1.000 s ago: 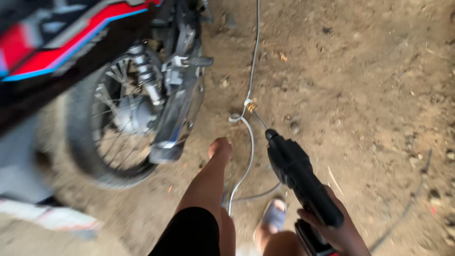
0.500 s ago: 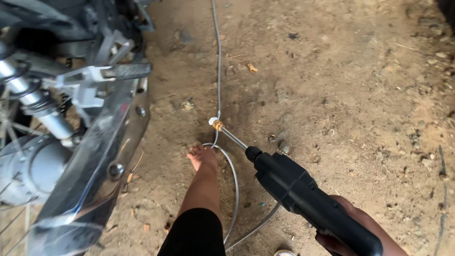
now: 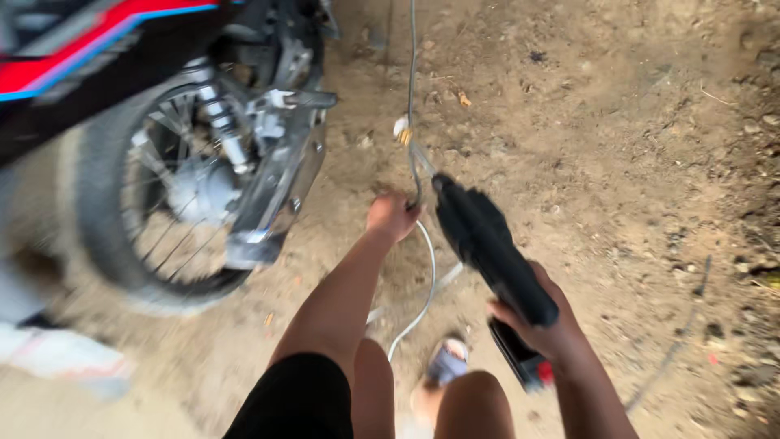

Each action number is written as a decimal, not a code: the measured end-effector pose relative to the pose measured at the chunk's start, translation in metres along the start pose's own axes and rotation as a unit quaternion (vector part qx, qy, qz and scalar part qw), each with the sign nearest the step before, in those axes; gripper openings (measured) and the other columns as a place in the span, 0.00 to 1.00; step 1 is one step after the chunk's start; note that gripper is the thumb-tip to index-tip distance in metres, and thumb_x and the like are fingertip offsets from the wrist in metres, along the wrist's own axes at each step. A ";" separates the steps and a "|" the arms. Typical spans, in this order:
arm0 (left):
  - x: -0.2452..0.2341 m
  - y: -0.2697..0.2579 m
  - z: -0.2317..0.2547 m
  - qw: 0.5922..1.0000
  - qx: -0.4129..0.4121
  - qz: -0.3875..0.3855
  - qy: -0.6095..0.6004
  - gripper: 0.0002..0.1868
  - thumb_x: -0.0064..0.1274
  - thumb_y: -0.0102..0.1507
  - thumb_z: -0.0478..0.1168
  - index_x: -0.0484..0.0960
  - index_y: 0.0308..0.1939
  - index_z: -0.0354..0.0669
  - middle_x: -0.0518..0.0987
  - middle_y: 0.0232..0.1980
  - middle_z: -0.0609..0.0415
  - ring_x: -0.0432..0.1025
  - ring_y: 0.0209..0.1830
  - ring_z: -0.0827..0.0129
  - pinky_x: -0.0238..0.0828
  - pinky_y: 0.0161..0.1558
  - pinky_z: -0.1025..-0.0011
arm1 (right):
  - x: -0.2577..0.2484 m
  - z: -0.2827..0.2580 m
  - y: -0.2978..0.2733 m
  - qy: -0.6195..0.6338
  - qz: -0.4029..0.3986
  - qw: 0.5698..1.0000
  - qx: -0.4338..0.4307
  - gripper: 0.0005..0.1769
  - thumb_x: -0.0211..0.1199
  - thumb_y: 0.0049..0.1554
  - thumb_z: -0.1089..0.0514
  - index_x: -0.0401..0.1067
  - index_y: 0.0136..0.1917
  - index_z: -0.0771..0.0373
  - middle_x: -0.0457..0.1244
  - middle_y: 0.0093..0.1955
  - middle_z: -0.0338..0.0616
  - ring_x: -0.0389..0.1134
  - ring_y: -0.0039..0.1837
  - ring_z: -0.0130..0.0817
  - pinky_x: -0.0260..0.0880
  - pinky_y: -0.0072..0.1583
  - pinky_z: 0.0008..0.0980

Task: The person holds a handheld pressure washer and sprays water on the concrete floor and towards motorcycles.

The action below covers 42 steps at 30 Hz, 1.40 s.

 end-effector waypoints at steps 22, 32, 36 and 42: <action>-0.119 -0.188 0.091 0.988 -0.045 -0.145 -0.031 0.14 0.46 0.53 0.37 0.75 0.38 0.31 0.75 0.31 0.45 0.70 0.29 0.62 0.66 0.33 0.69 | -0.079 -0.154 -0.174 0.055 0.009 0.998 -0.006 0.25 0.65 0.39 0.63 0.60 0.49 0.64 0.62 0.38 0.42 0.64 0.40 0.28 0.64 0.42 0.27; -0.142 -0.257 0.045 0.964 -0.105 -0.198 -0.140 0.15 0.39 0.57 0.40 0.75 0.37 0.31 0.76 0.29 0.44 0.74 0.31 0.61 0.68 0.34 0.66 | -0.014 -0.144 -0.287 0.216 0.080 0.973 -0.005 0.23 0.64 0.38 0.68 0.61 0.48 0.65 0.60 0.38 0.40 0.62 0.41 0.25 0.64 0.43 0.25; -0.167 -0.308 0.046 0.952 -0.107 -0.253 -0.136 0.16 0.44 0.56 0.45 0.72 0.41 0.37 0.73 0.34 0.46 0.71 0.35 0.60 0.67 0.36 0.66 | 0.013 -0.140 -0.315 0.270 0.086 0.957 0.064 0.17 0.63 0.39 0.69 0.65 0.44 0.66 0.62 0.36 0.41 0.62 0.38 0.30 0.65 0.40 0.27; -0.147 -0.346 0.013 0.968 0.015 -0.248 -0.040 0.16 0.50 0.49 0.39 0.74 0.40 0.40 0.75 0.37 0.46 0.71 0.38 0.61 0.66 0.40 0.66 | 0.025 -0.144 -0.347 0.301 0.050 0.952 0.029 0.11 0.62 0.40 0.70 0.68 0.39 0.65 0.63 0.38 0.41 0.63 0.41 0.29 0.64 0.42 0.27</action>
Point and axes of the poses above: each hand's wrist, its own y-axis towards the middle knuckle, its own x-axis out of the palm, z = x × y, the point moved 1 cm from there along y, towards the middle knuckle
